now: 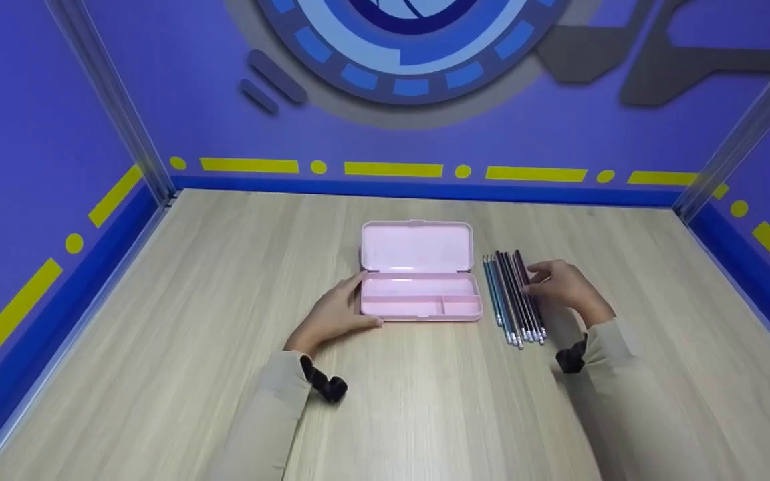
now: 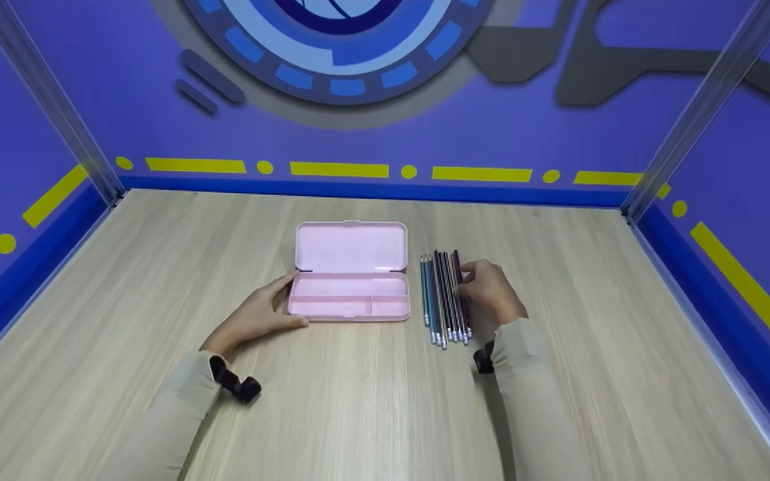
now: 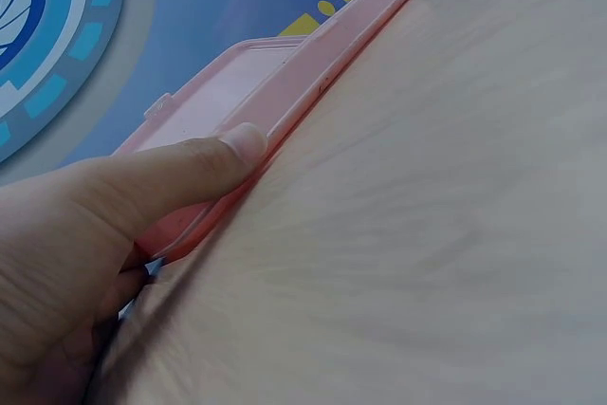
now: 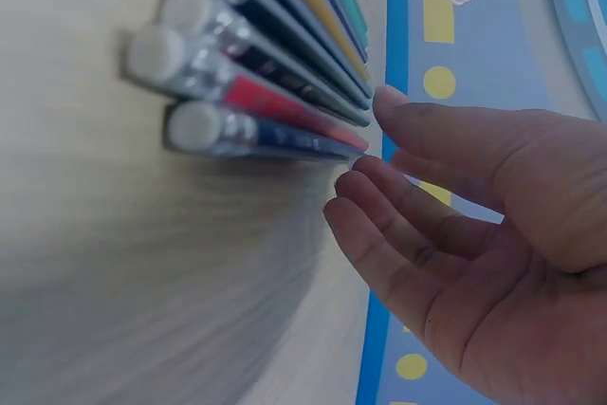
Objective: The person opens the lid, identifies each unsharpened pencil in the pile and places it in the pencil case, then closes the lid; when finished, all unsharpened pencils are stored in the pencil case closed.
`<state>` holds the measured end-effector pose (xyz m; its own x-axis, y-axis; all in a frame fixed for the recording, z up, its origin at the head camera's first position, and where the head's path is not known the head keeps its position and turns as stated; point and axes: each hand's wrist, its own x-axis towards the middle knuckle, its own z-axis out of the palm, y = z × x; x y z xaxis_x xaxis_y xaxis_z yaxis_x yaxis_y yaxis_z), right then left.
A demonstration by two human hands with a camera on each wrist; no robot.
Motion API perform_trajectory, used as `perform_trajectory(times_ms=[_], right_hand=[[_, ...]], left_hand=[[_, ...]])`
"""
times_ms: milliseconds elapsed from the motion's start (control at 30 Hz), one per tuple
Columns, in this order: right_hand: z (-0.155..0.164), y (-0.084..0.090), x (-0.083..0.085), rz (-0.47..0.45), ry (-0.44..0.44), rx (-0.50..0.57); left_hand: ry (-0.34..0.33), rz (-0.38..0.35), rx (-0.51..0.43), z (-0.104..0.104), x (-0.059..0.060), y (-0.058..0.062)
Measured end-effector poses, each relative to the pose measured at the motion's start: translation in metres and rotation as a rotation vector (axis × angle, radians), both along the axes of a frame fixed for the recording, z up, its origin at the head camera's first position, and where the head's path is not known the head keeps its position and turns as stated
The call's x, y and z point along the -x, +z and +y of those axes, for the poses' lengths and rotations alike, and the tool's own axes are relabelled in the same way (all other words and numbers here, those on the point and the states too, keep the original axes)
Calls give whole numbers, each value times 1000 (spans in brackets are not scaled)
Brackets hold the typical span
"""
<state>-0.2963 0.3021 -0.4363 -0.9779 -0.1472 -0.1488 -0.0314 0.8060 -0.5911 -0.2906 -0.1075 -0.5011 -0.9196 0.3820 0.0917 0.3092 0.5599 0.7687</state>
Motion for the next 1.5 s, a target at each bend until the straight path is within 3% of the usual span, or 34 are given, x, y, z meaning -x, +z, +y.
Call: perform_trajectory(times_ms=[467,767,1100,1500], right_hand=[[5,-6,0,-63,-35,-37],[3,-5,-2,-123,-93,71],[4,-6,-3,-138,-137,105],[1,-3,-2,-146,-122,143]], left_hand=[[2,-8,-9,0,1,0],[-8,11,-18,0,1,2],[-14,11,-18,-1,0,1],[-6,6,-11,-1,0,1]])
